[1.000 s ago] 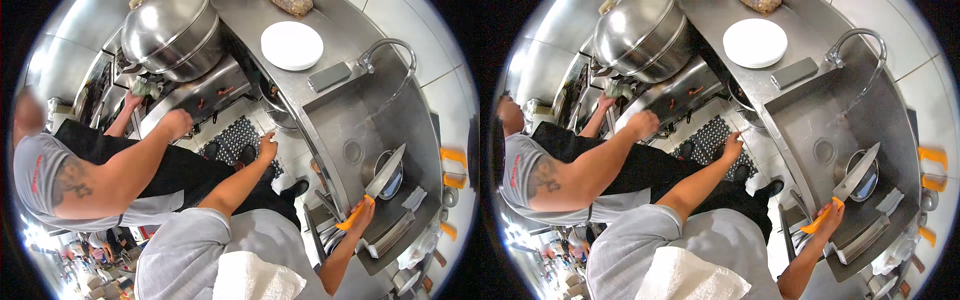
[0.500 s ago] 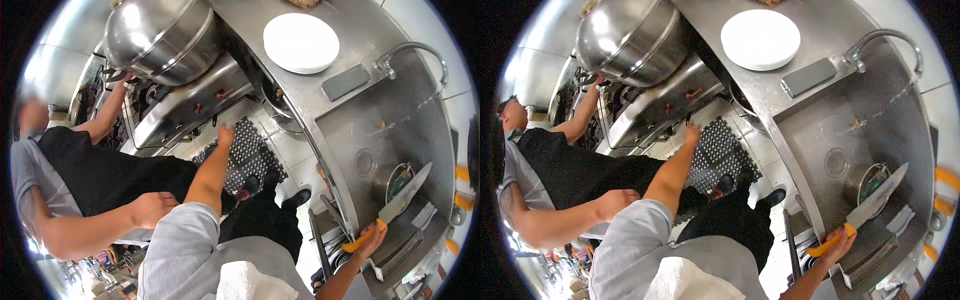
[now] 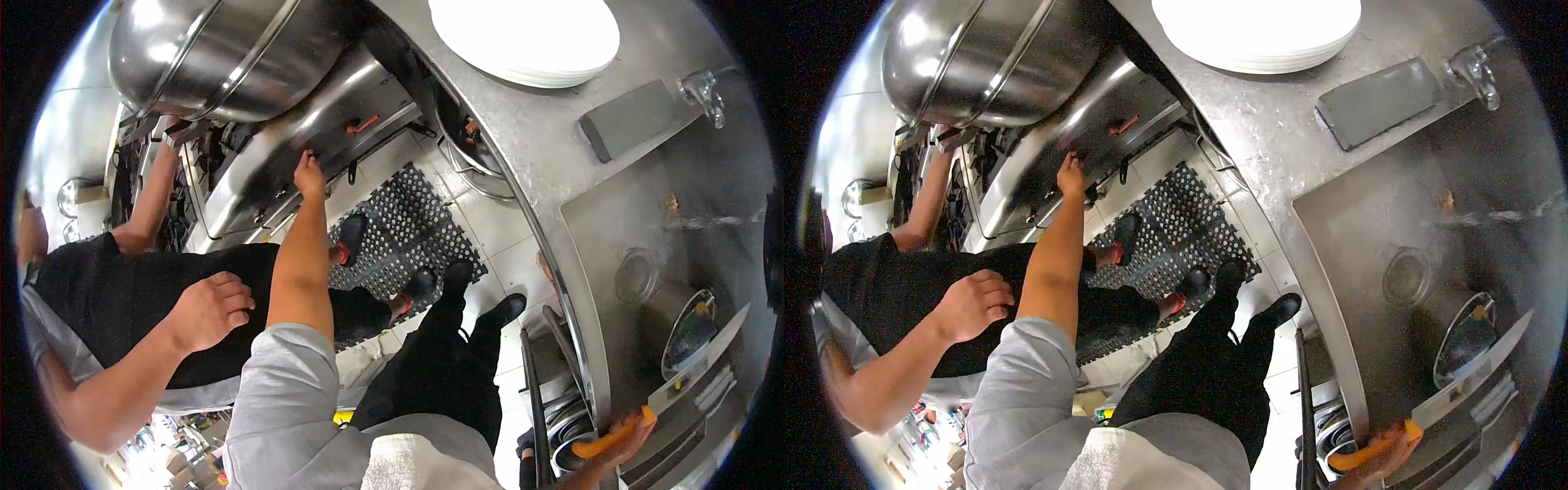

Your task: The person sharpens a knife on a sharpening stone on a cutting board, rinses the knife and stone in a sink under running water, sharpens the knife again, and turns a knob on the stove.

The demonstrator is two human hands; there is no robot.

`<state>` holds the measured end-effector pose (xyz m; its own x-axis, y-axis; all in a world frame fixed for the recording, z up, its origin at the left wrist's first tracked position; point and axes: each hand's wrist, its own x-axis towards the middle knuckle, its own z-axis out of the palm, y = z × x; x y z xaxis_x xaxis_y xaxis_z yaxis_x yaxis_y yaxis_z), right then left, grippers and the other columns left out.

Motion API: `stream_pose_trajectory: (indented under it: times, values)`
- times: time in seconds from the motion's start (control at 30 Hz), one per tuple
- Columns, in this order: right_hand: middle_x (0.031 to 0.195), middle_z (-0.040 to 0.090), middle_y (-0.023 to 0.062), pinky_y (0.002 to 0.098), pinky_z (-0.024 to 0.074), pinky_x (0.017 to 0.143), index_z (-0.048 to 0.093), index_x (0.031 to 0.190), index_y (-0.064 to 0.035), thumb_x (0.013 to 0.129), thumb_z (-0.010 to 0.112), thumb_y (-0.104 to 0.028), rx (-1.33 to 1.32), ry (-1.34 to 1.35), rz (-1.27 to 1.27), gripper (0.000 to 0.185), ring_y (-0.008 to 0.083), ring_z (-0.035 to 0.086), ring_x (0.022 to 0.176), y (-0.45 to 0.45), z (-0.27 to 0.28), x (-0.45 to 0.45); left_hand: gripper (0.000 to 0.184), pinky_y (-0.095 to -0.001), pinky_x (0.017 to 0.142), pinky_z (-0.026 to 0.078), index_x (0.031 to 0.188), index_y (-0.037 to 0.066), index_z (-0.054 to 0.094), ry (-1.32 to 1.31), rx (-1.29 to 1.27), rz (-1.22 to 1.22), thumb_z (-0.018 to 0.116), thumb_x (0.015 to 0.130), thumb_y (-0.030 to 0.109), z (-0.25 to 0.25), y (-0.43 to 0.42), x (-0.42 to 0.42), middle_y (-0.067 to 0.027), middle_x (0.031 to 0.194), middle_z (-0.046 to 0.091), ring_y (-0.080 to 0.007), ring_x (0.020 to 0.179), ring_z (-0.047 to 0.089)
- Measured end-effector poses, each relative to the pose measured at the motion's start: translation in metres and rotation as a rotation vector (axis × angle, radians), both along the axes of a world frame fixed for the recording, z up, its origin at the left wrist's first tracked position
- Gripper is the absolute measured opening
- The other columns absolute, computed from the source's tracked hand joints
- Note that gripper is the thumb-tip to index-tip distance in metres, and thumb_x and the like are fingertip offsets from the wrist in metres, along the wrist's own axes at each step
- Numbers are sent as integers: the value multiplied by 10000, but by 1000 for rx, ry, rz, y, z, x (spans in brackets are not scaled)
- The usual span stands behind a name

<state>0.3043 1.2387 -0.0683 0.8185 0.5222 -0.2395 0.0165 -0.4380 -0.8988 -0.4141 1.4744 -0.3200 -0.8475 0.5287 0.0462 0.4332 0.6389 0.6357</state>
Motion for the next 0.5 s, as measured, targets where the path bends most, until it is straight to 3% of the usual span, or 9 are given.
stream_pose_trajectory:
  times: [0.03,0.13,0.27,0.37,0.43,0.5]
  values:
    - [781,491,2,221,364,522,439,1214,-77,894,579,-353,-3,4,-1,445,94,469,617,-5,-2,7,210,-313,707,482,1058,152,694,-72,91,43,591,880,191,0,2,-2,-69,811,703,-183,707,641]
    - [814,462,-6,204,348,546,469,1188,-73,887,556,-442,-69,19,140,484,71,442,670,-19,-4,25,196,-309,707,485,1053,155,700,-211,152,20,596,898,216,-17,1,-19,-60,804,702,-163,710,645]
    - [834,469,-13,194,352,559,472,1193,-85,889,555,-441,-54,-30,144,476,68,446,685,-13,0,17,188,-319,685,490,1053,158,699,-32,131,-15,586,916,220,-10,0,-5,-69,796,699,-151,713,653]
    - [838,478,-13,179,353,562,476,1188,-90,894,556,-423,1,-5,123,451,61,452,689,-6,2,9,197,-349,678,497,1070,147,687,127,15,-36,581,917,214,-2,-1,3,-114,831,698,-213,744,677]
    - [836,483,-13,173,353,563,479,1180,-92,900,553,-413,-15,3,90,432,55,454,692,-5,3,8,198,-386,682,500,1062,127,673,348,18,-206,573,918,217,-3,-3,2,-166,849,679,-303,776,675]
    - [829,488,-14,173,359,567,489,1162,-96,909,545,-403,-61,22,74,401,46,459,698,-2,6,8,193,-398,692,500,1055,121,667,305,3,-209,565,919,213,-4,-1,1,-183,859,669,-335,792,664]
